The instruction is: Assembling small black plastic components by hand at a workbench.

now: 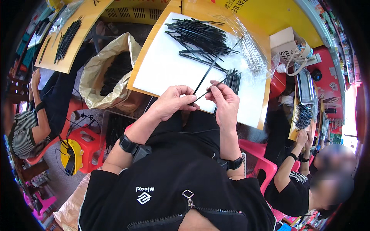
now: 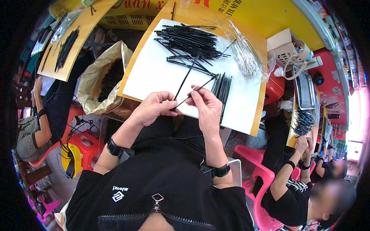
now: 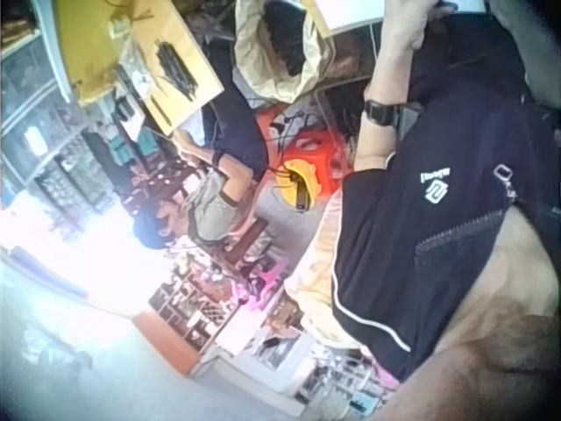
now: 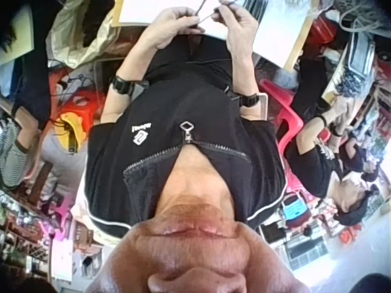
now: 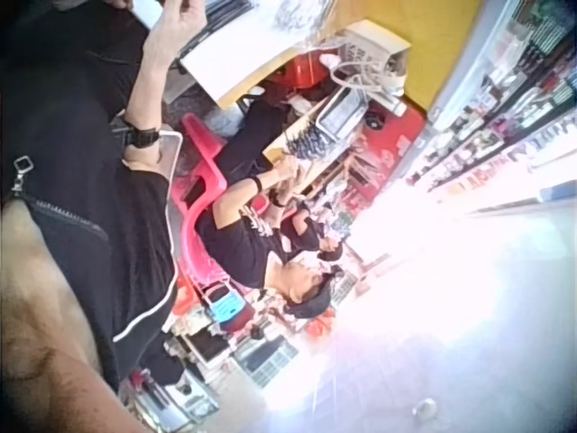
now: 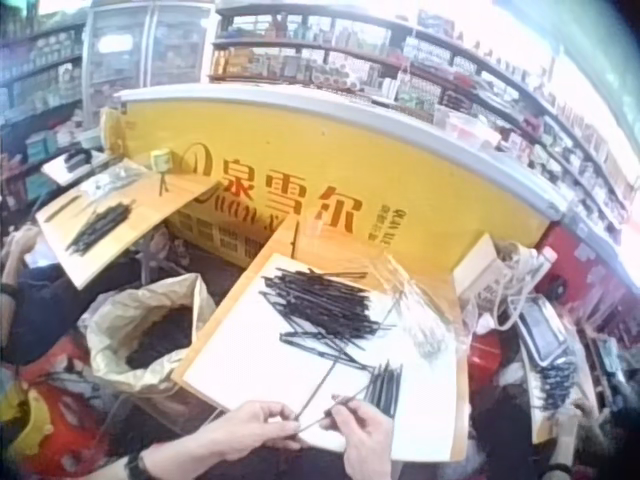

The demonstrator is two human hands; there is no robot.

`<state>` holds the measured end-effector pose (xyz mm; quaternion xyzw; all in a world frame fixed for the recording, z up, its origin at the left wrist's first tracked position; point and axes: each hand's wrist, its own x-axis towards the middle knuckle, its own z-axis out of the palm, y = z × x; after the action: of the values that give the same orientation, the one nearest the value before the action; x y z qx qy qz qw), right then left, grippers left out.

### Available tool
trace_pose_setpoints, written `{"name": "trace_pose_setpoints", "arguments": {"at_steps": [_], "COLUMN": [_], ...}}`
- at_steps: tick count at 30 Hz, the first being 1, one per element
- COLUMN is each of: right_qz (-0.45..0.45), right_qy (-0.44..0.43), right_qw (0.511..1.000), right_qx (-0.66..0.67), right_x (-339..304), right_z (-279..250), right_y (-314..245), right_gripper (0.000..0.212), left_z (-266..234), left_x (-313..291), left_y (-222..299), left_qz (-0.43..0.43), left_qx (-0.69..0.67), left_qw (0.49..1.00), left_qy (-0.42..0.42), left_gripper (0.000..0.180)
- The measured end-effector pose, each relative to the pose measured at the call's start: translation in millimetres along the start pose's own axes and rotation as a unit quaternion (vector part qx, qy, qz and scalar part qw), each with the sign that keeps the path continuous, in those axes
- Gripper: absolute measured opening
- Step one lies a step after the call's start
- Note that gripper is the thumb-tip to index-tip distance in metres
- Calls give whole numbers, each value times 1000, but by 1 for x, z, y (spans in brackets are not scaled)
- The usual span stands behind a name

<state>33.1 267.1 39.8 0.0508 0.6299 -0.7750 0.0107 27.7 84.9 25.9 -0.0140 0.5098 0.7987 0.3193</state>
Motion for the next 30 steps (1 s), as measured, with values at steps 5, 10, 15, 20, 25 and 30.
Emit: {"name": "trace_pose_setpoints", "arguments": {"at_steps": [5, 10, 15, 20, 25, 30], "right_qz": [2, -10, -29, -51, -23, -9], "right_qy": [-48, -50, -31, 0, 10, -10], "right_qw": [998, 999, 998, 996, 996, 993], "right_qx": [33, -4, -43, -76, -82, -120], "right_x": [-1, -2, -5, -6, -3, -3], "right_z": [3, 5, 7, 7, 5, 3], "right_y": [-2, -1, 4, 13, 17, 19], "right_gripper": [23, 20, 17, 17, 23, 30], "left_z": [-4, -3, -1, 3, 3, 6], "left_x": [1, 0, 1, 2, 7, 9], "left_y": [-3, 1, -1, 1, -10, -8], "left_qz": [14, 14, 19, -34, -19, -47], "left_qx": [31, 81, 122, 136, 151, 191], "left_qw": [999, 996, 991, 989, 988, 980], "left_qy": [4, 35, 60, 50, 35, -33], "left_gripper": [15, 15, 19, 21, 22, 31]}}
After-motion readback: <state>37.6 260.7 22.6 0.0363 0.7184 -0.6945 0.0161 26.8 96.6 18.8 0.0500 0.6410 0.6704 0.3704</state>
